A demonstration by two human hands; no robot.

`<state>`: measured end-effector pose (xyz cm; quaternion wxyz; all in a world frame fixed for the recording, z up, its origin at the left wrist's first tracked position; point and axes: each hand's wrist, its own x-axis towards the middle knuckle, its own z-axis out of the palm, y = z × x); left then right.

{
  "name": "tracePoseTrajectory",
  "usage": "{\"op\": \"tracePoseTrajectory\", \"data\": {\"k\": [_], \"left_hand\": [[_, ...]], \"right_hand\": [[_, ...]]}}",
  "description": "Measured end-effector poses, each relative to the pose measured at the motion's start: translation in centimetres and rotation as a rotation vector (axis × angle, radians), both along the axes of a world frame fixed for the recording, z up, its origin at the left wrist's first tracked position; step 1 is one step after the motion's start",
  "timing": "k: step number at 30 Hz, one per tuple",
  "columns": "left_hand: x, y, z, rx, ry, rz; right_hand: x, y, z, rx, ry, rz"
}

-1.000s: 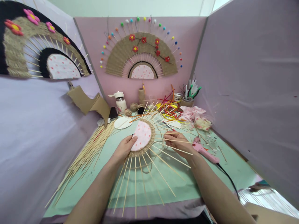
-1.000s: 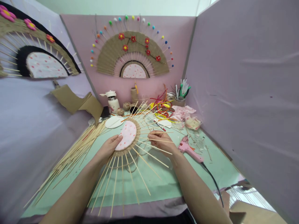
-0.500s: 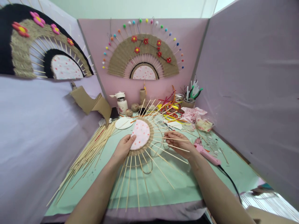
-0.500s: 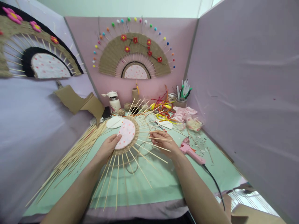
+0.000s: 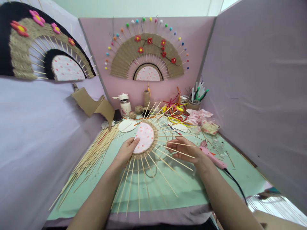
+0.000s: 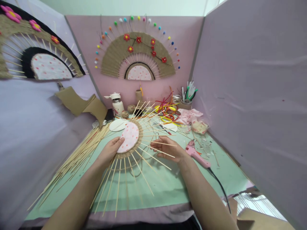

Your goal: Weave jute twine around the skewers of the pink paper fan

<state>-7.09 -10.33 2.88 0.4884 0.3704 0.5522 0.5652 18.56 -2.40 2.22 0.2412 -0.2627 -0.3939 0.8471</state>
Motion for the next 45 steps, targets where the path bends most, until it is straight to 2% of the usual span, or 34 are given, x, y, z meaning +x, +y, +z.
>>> {"op": "tracePoseTrajectory", "data": {"k": [3, 14, 26, 39, 45], "left_hand": [[-0.2, -0.1, 0.0, -0.021, 0.009, -0.016], [-0.1, -0.1, 0.1, -0.059, 0.018, -0.047], [-0.2, -0.4, -0.2, -0.057, 0.033, -0.084], [-0.6, -0.1, -0.6, -0.060, 0.093, -0.106], [-0.4, -0.1, -0.5, -0.053, 0.028, -0.075]], "right_hand": [[0.3, -0.3, 0.1, 0.034, -0.007, 0.036], [0.3, -0.8, -0.1, 0.158, -0.032, -0.025], [0.2, -1.1, 0.7, 0.187, -0.123, -0.020], [0.2, -1.0, 0.4, 0.203, -0.120, -0.064], [0.3, -0.9, 0.1, 0.170, -0.074, -0.070]]}}
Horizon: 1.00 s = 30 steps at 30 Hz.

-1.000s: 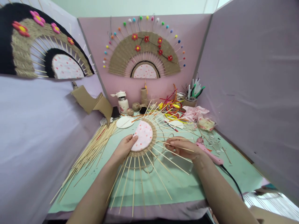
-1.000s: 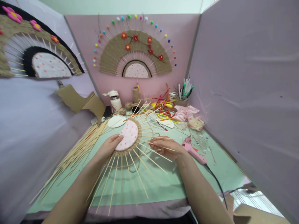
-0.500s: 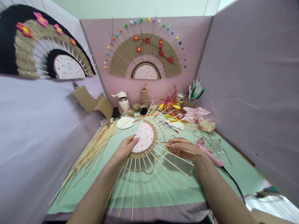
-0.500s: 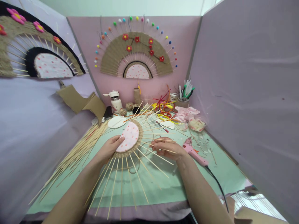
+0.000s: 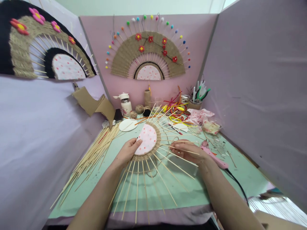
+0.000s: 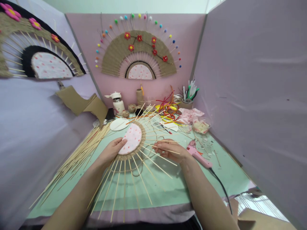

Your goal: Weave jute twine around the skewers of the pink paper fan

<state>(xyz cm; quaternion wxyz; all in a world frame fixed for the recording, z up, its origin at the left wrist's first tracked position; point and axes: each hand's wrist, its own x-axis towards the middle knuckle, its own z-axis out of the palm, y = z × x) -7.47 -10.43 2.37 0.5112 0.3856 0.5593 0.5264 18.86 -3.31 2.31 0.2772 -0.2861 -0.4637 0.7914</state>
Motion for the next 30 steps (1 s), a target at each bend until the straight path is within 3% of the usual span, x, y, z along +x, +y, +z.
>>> {"op": "tracePoseTrajectory", "data": {"k": [9, 18, 21, 24, 27, 30], "left_hand": [[0.3, -0.1, 1.0, -0.010, -0.110, 0.070], [-0.1, 0.1, 1.3, 0.091, -0.156, 0.175], [-0.4, 0.1, 1.3, 0.130, -0.136, 0.217], [-0.6, 0.1, 1.3, 0.142, -0.088, 0.241], [-0.5, 0.0, 1.5, 0.140, -0.050, 0.252], [-0.4, 0.0, 2.0, 0.126, 0.004, 0.285]], "right_hand": [[-0.4, 0.5, 0.2, -0.039, -0.040, -0.008], [0.8, -0.2, 0.8, 0.154, -0.037, -0.170], [3.2, -1.6, 1.1, 0.372, -0.221, -0.253], [7.2, -3.0, 1.2, 0.593, -0.546, -0.393], [11.5, -3.2, 0.1, 0.746, -0.908, -0.567], [14.8, -2.7, -1.5, 0.889, -1.218, -0.601]]}}
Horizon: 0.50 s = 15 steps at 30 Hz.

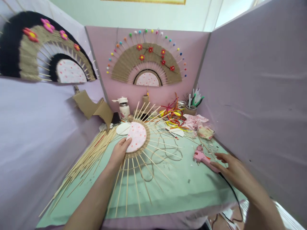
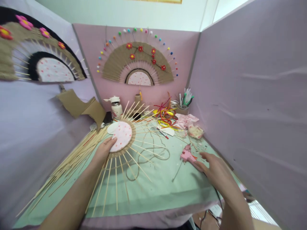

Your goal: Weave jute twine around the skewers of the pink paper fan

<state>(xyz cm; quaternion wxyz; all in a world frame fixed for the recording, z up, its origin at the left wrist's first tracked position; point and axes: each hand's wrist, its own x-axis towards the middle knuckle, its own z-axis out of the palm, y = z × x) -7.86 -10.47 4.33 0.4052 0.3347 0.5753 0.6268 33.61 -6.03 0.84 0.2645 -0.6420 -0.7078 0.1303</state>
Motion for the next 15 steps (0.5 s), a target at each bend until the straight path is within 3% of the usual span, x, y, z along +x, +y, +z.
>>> {"op": "tracePoseTrajectory", "data": {"k": [5, 11, 15], "left_hand": [[0.0, 0.1, 0.5, -0.033, 0.031, 0.030], [0.0, 0.2, 0.5, -0.035, 0.042, 0.042], [0.2, 0.1, 0.5, -0.007, 0.054, 0.041]], "right_hand": [[0.2, 0.1, -0.9, -0.085, -0.271, 0.000], [-2.9, 0.6, -1.4, -0.079, -0.257, 0.066], [-2.6, 1.4, -2.3, -0.036, -0.236, 0.065]]}}
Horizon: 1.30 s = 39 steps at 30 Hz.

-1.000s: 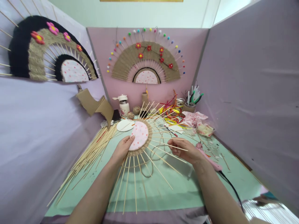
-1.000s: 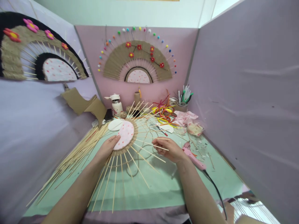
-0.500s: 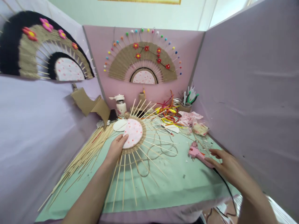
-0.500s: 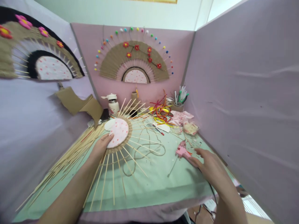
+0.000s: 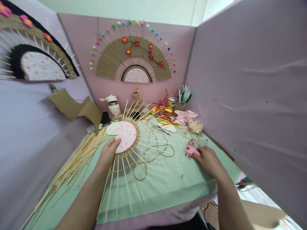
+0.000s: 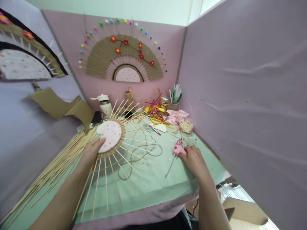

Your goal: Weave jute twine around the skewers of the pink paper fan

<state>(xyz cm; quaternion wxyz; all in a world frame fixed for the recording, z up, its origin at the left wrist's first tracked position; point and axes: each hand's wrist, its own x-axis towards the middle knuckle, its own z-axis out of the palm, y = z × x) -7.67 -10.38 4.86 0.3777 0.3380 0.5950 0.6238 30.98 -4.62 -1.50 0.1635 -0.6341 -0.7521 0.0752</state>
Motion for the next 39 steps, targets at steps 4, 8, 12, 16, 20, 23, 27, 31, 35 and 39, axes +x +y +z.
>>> {"op": "tracePoseTrajectory", "data": {"k": [4, 8, 12, 16, 20, 23, 27, 31, 35, 39], "left_hand": [[0.2, -0.1, 0.1, 0.003, 0.010, -0.014], [0.3, -0.2, 0.0, -0.018, 0.008, -0.025], [0.3, -0.1, -0.6, -0.052, -0.045, -0.121], [0.3, 0.0, -1.1, -0.067, -0.054, -0.169], [0.4, -0.1, -1.2, -0.077, -0.031, -0.177], [0.4, -0.1, -1.3, -0.066, -0.023, -0.194], [0.3, -0.1, -1.6, -0.054, -0.016, -0.203], [0.3, -0.1, -1.8, -0.052, -0.024, -0.209], [0.2, -0.2, -1.9, -0.049, -0.008, -0.202], [0.2, -0.2, -2.1, -0.040, -0.002, -0.209]], "right_hand": [[1.4, 0.1, 0.9, 0.124, 0.156, -0.050], [1.6, -1.4, 3.2, 0.135, 0.505, -0.176], [-0.2, -3.6, 4.1, -0.019, 0.923, -0.174], [-3.3, -5.3, 4.1, -0.099, 1.146, 0.004], [-6.5, -6.5, 4.9, -0.184, 0.977, 0.108], [-8.0, -6.8, 5.2, -0.201, 0.876, 0.159], [-8.7, -6.7, 4.7, -0.180, 0.833, 0.143], [-8.8, -6.6, 4.6, -0.193, 0.790, 0.145], [-8.9, -6.7, 4.9, -0.153, 0.759, 0.142], [-9.1, -6.7, 5.0, -0.143, 0.762, 0.137]]}}
